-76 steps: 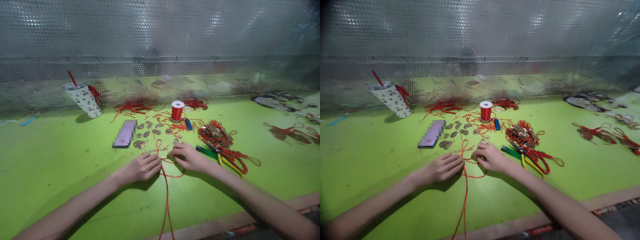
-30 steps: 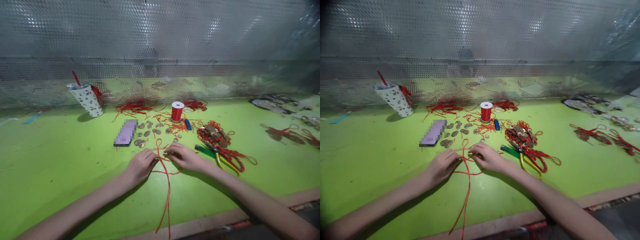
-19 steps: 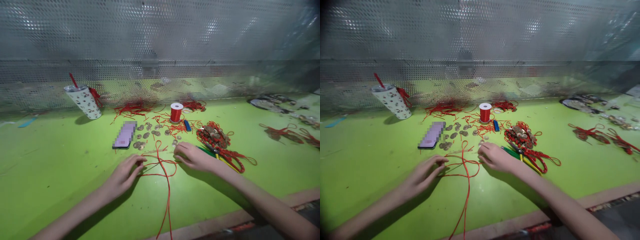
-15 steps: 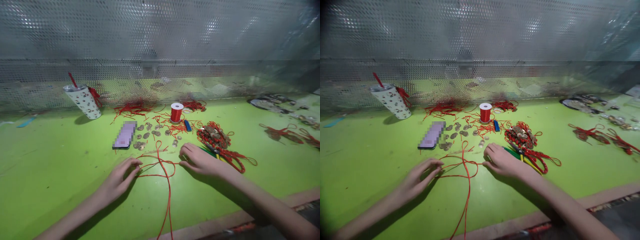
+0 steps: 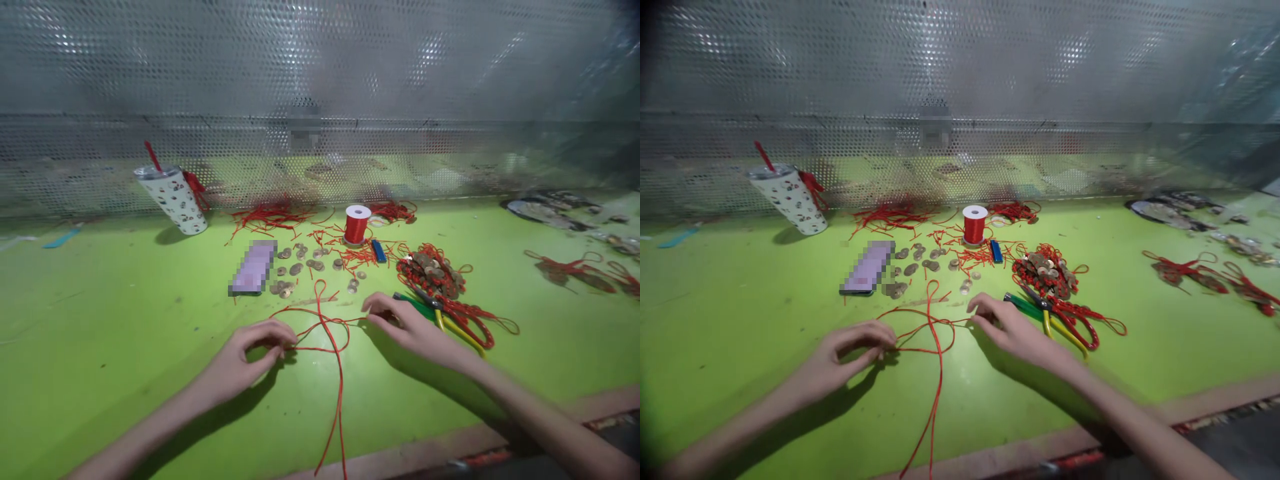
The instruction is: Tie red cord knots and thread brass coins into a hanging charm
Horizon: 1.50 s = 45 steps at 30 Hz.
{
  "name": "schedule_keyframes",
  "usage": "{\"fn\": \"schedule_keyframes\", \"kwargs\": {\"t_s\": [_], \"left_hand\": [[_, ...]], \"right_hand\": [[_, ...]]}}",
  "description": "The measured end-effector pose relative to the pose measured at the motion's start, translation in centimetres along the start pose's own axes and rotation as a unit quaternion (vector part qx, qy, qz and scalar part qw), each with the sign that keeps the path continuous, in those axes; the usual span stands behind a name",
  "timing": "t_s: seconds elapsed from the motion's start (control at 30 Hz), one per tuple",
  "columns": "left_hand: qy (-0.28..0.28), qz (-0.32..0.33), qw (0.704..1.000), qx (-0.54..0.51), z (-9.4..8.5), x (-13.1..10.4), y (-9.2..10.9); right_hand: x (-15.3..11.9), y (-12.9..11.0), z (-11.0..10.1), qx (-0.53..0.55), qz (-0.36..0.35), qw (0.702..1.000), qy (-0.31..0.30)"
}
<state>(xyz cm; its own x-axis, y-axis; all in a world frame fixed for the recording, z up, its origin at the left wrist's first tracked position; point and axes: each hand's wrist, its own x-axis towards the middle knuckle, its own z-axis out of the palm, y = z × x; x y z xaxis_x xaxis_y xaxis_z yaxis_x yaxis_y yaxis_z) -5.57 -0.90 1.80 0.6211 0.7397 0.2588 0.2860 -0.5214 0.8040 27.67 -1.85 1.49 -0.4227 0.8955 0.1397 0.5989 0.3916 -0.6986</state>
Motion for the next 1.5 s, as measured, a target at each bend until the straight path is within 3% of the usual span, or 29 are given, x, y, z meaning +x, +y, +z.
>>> {"fn": "schedule_keyframes", "kwargs": {"t_s": [0.17, 0.43, 0.67, 0.8, 1.0, 1.3, 1.5], "left_hand": [[-0.018, -0.001, 0.999, -0.034, 0.6, 1.0, -0.5], [-0.024, -0.069, 0.985, -0.159, 2.3, 3.2, -0.2], [0.009, -0.116, 0.979, -0.170, 3.6, 4.5, -0.2], [0.049, -0.132, 0.975, -0.170, 4.0, 5.3, 0.1], [0.058, -0.186, 0.962, -0.189, 4.3, 6.2, 1.0], [0.107, -0.215, 0.938, -0.248, 4.1, 6.3, 2.0], [0.149, -0.225, 0.907, -0.322, 4.5, 6.9, 1.7]], "right_hand": [[1.2, -0.6, 0.6, 0.132, 0.045, 0.990, -0.004], [3.8, -1.5, 2.9, 0.339, 0.094, 0.936, -0.019], [5.1, -1.7, 4.7, 0.343, 0.079, 0.936, -0.018], [5.3, -1.9, 4.9, 0.316, 0.066, 0.946, -0.001], [5.0, -1.8, 4.9, 0.273, 0.067, 0.959, 0.045], [4.8, -1.9, 5.1, 0.280, 0.048, 0.956, 0.070], [4.8, -1.9, 5.4, 0.309, 0.054, 0.947, 0.072]]}}
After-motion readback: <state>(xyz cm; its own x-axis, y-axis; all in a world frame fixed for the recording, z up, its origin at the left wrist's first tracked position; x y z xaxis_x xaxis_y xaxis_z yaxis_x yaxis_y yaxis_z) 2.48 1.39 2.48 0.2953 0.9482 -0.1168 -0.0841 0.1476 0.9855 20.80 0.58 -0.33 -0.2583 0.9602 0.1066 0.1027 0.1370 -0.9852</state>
